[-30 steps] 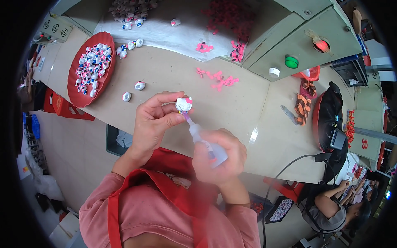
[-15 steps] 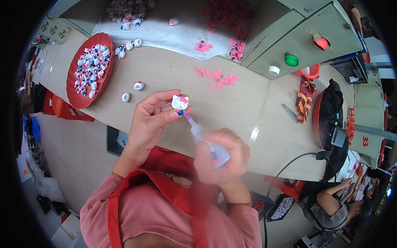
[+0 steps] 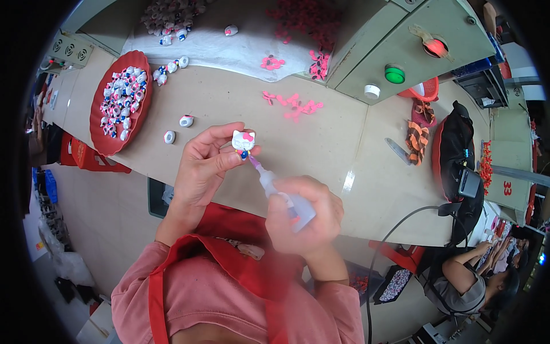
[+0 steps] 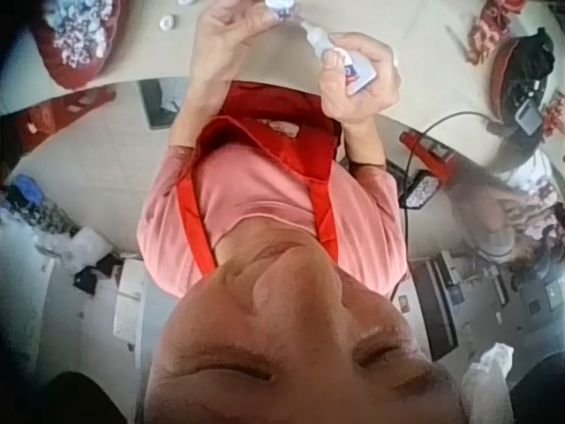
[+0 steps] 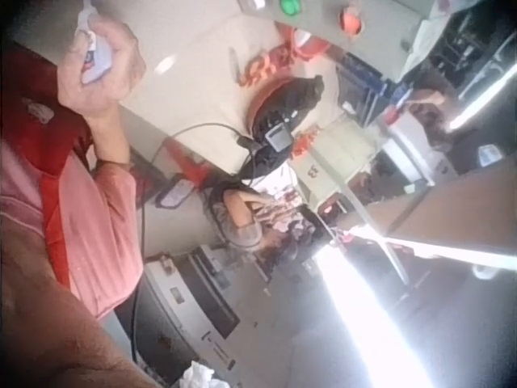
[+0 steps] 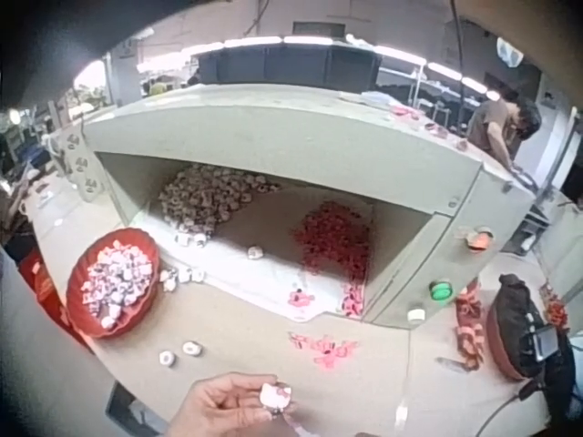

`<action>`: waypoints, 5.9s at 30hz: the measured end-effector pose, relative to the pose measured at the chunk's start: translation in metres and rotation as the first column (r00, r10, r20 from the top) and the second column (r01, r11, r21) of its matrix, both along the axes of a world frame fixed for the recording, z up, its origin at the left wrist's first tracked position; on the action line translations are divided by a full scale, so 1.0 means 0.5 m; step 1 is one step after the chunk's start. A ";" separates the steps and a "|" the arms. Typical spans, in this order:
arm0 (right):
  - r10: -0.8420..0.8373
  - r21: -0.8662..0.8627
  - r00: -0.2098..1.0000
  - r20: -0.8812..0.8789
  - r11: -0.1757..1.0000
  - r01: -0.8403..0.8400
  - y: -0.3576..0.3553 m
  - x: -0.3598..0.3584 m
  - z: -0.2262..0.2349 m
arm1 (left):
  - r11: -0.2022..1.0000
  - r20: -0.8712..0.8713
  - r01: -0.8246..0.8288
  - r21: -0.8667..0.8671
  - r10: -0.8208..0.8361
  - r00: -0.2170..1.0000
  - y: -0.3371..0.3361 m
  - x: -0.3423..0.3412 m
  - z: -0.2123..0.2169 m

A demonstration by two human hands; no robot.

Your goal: The person glues small accessories onto miniature cat figurines using a glue bottle, then organizes the completed figurines into plastic trays.

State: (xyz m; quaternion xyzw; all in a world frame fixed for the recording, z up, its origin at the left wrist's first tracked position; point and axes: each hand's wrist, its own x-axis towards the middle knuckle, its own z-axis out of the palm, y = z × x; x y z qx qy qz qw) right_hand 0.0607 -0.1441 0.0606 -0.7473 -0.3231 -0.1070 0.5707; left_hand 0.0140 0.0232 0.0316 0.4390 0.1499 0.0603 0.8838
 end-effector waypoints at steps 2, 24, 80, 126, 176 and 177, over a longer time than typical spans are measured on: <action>-0.022 -0.046 1.000 0.022 0.999 0.023 0.008 -0.004 -0.003 | 0.999 -0.024 -0.033 -0.001 0.033 0.999 0.004 0.000 -0.006; 0.008 -0.271 0.912 -0.409 0.954 -0.130 0.090 0.124 -0.063 | 0.977 -0.041 -0.171 0.130 0.178 0.983 0.042 -0.035 -0.050; -0.005 0.007 0.640 -0.768 1.000 0.016 0.037 0.055 -0.029 | 0.774 -0.107 0.020 -0.633 -0.113 0.988 -0.004 0.011 -0.061; 0.213 0.268 0.765 -0.608 0.962 -0.054 0.023 0.037 -0.033 | 0.988 0.019 0.003 0.155 -0.006 1.000 0.070 0.038 -0.004; 0.028 0.015 0.991 -0.132 1.000 -0.026 0.013 -0.010 0.006 | 0.976 0.023 -0.071 0.207 0.068 0.997 0.013 -0.002 0.012; 0.023 0.012 0.991 -0.132 1.000 -0.022 0.014 -0.010 0.006 | 0.976 0.023 -0.072 0.206 0.069 0.997 0.015 -0.002 0.011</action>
